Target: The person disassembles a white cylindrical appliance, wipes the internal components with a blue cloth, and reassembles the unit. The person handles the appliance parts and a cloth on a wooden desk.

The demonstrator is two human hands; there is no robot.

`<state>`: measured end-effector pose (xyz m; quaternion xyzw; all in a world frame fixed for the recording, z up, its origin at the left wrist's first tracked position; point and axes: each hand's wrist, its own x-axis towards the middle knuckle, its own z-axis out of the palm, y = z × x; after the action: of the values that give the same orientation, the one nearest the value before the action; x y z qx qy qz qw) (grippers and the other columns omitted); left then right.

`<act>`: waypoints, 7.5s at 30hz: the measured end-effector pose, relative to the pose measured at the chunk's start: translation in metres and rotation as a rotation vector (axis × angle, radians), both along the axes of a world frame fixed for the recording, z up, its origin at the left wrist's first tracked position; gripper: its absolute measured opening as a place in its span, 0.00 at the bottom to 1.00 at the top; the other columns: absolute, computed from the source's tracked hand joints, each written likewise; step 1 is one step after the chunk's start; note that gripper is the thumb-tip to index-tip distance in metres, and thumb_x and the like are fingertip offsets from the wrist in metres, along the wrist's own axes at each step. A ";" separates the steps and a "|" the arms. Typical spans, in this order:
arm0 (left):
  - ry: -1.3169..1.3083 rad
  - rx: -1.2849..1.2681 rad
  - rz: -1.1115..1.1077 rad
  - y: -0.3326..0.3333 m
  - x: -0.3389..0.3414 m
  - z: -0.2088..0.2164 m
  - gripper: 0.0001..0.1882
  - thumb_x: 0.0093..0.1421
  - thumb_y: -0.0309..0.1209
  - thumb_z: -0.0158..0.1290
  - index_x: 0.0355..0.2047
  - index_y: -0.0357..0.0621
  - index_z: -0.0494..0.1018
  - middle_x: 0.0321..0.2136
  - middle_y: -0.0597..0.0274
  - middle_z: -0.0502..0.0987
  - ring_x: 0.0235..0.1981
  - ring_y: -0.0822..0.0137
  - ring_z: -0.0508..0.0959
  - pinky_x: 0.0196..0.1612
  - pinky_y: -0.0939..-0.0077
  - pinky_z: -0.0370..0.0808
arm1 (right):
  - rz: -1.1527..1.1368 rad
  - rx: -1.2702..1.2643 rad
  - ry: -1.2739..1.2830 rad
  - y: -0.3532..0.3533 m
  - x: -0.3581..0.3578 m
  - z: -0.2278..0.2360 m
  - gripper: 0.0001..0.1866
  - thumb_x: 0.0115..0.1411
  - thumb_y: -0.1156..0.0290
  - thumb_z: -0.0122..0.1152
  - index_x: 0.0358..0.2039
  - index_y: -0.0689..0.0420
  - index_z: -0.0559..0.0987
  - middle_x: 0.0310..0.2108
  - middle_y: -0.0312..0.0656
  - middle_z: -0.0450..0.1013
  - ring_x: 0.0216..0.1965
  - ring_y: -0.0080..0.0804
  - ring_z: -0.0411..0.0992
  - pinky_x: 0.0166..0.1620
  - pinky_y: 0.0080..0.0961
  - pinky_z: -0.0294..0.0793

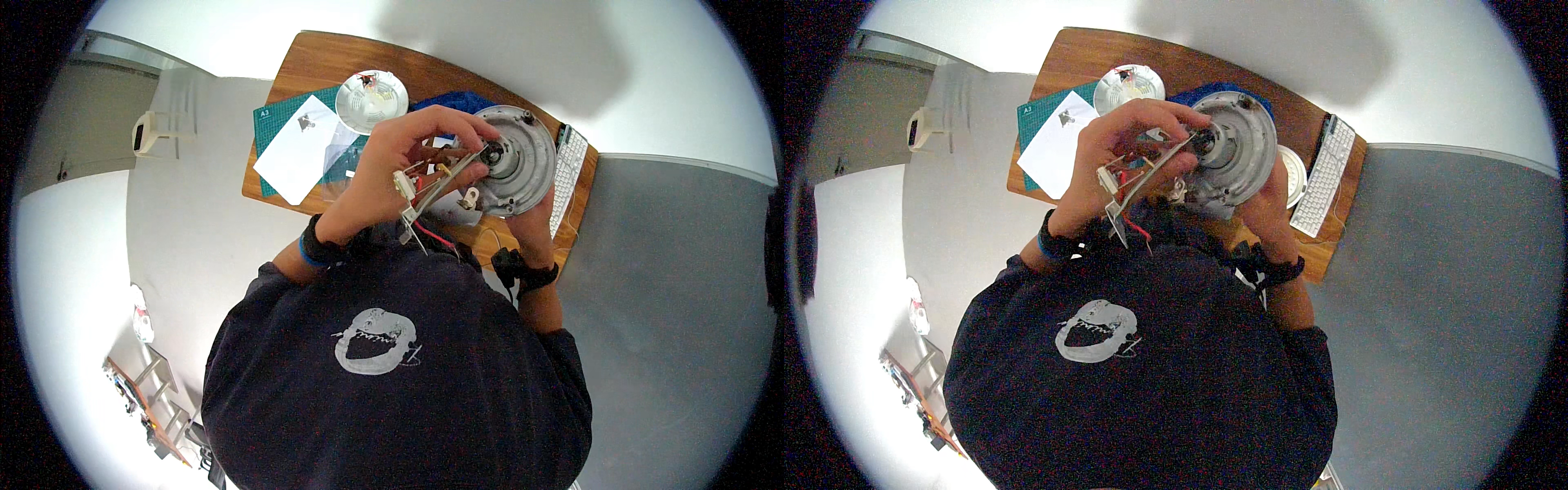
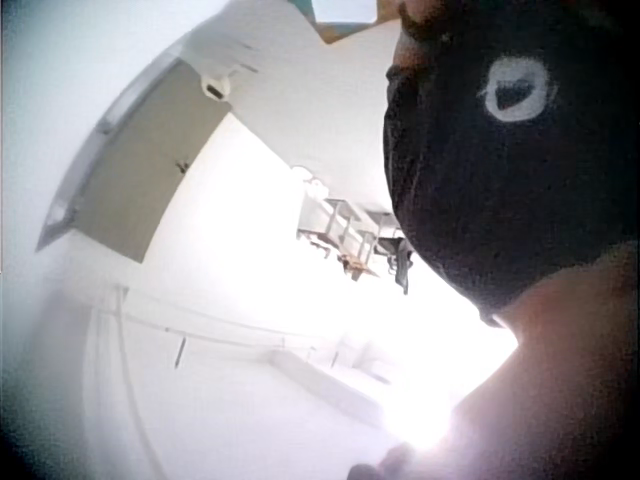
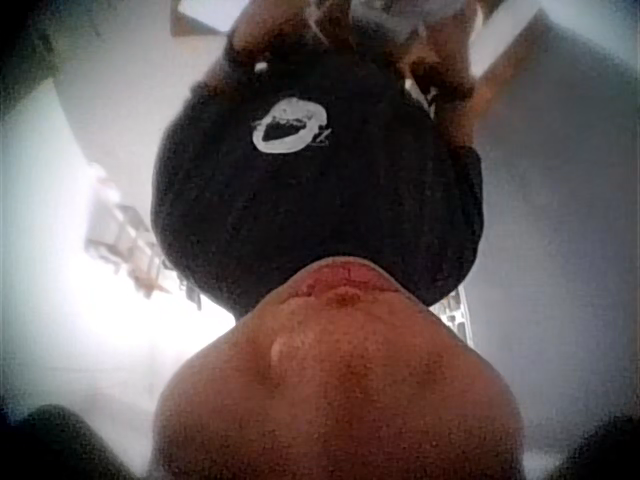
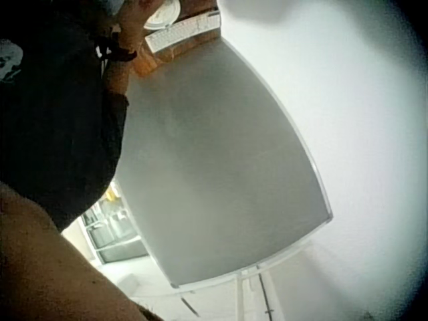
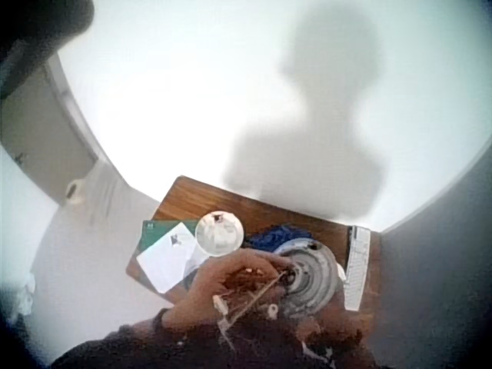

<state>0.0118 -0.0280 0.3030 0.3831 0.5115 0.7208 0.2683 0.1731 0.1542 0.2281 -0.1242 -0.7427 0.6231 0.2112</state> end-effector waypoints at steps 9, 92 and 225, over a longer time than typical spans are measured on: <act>0.085 0.114 0.160 0.006 0.007 -0.015 0.11 0.61 0.19 0.65 0.42 0.39 0.76 0.48 0.55 0.83 0.49 0.68 0.83 0.51 0.75 0.82 | -0.011 -0.070 0.038 -0.005 -0.001 0.003 0.33 0.59 0.77 0.73 0.64 0.60 0.69 0.59 0.42 0.74 0.60 0.32 0.72 0.64 0.32 0.71; -0.734 0.211 -0.126 -0.014 -0.009 -0.083 0.21 0.72 0.28 0.54 0.64 0.43 0.68 0.56 0.55 0.79 0.53 0.63 0.83 0.53 0.66 0.85 | 0.079 0.782 0.053 -0.033 -0.046 0.063 0.25 0.64 0.68 0.68 0.55 0.63 0.67 0.47 0.56 0.72 0.47 0.57 0.75 0.51 0.42 0.77; -0.891 -0.109 -0.180 -0.010 -0.036 -0.098 0.21 0.73 0.27 0.50 0.64 0.37 0.64 0.59 0.49 0.75 0.58 0.54 0.79 0.61 0.49 0.81 | -0.513 0.645 0.180 0.068 -0.029 -0.035 0.39 0.55 0.74 0.74 0.67 0.53 0.66 0.62 0.54 0.68 0.64 0.54 0.69 0.65 0.52 0.68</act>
<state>-0.0240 -0.0375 0.2048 0.0640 0.3481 0.7611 0.5435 0.1436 0.2218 0.1928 -0.1778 -0.8234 0.2944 0.4513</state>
